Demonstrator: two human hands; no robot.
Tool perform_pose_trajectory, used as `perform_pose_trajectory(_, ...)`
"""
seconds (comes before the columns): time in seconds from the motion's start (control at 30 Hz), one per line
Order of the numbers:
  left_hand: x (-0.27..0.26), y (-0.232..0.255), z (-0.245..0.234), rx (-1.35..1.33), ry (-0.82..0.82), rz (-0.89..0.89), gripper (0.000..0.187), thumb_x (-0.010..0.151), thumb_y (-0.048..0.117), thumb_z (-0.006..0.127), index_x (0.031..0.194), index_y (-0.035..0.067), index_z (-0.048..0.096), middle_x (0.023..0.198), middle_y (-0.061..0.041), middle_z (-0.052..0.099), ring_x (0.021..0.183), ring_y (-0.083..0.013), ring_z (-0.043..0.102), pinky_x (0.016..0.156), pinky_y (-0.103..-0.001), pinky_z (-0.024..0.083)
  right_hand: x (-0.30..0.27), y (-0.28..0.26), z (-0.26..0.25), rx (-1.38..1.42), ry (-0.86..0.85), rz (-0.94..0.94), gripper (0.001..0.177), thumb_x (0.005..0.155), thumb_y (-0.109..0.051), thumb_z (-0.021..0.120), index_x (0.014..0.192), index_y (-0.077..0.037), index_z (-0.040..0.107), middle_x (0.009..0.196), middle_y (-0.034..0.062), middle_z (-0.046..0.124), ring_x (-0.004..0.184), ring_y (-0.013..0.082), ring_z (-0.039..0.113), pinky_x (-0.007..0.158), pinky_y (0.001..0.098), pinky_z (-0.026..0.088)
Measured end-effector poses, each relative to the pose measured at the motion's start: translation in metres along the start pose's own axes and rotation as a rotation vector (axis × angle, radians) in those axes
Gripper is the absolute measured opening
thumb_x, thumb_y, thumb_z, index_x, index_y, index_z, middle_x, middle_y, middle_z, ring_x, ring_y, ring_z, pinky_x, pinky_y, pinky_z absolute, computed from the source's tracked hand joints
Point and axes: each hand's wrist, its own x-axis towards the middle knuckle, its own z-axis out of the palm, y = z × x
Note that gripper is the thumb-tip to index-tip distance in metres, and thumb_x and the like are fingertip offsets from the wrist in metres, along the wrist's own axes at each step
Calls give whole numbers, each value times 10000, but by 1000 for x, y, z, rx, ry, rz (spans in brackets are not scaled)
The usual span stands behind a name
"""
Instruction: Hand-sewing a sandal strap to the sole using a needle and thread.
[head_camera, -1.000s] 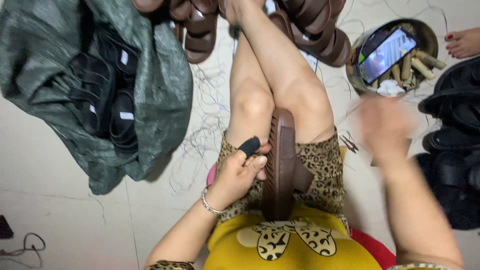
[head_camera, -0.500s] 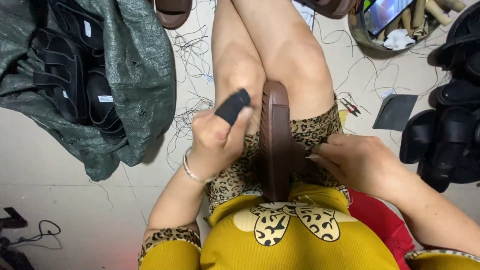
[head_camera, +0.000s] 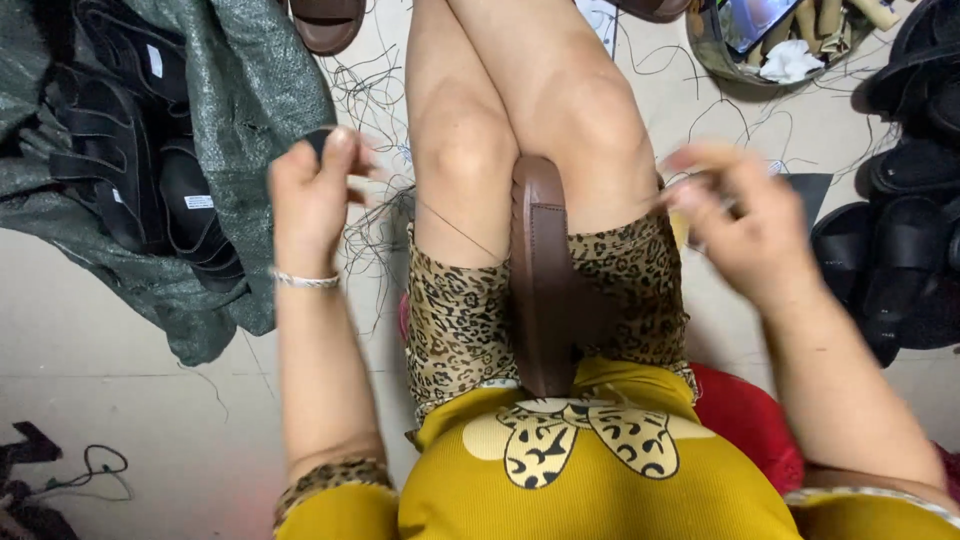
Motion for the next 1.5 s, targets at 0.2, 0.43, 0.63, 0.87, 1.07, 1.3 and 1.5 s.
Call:
perform_pose_trajectory(0.2,-94,82,28,52,76,505,303,843,-10,674,1118,94,597,1103,-46,607,991,-191,591,949,-313,479,14,-128,-5,-218,-629,560,292,1039,-211,524,1164,-251,785,625,37,413,562,179,408,640,366,350)
perform_pose_trajectory(0.43,-112,41,60,267,-690,262,1100,817,182,881,1626,143,136,1741,-60,135,606,-151,538,752,-300,548,-23,-39,24,-432,-370,-436,450,982,-260,643,1416,-371,602,794,6,529,603,215,529,448,386,444)
perform_pose_trajectory(0.63,-105,16,71,293,-605,497,1134,756,288,948,1602,64,228,1681,-164,275,1562,-235,289,1295,-313,221,-20,-44,20,-801,-516,-381,683,867,-297,660,1480,-525,466,770,-18,511,535,232,596,461,431,540)
perform_pose_trajectory(0.87,-101,-6,86,322,-406,694,1227,772,481,914,1606,-20,167,1676,-160,298,1502,-226,451,1234,-340,416,1,-85,43,-968,-178,-751,132,926,-181,600,1051,-215,572,706,2,527,423,181,564,350,342,407)
perform_pose_trajectory(1.07,-111,-25,78,557,-96,799,694,823,567,767,1232,41,574,1291,-60,622,979,-217,681,738,-327,603,-1,-60,36,-477,-368,-389,396,989,-371,579,1357,-226,569,952,25,765,822,269,751,630,443,580)
perform_pose_trajectory(1.3,-120,27,77,-625,-487,323,159,951,99,689,1045,-17,743,552,-83,629,459,-156,576,493,-235,462,-13,-52,39,-293,-142,-519,343,932,-268,737,1238,-118,704,836,28,776,741,215,763,611,293,595)
perform_pose_trajectory(1.5,-146,-34,114,814,104,1075,242,952,151,488,1167,69,564,693,-59,480,550,-224,495,521,-409,389,-14,-103,-20,-570,-403,-489,341,880,-95,656,1216,-140,702,632,150,678,560,376,701,487,531,567)
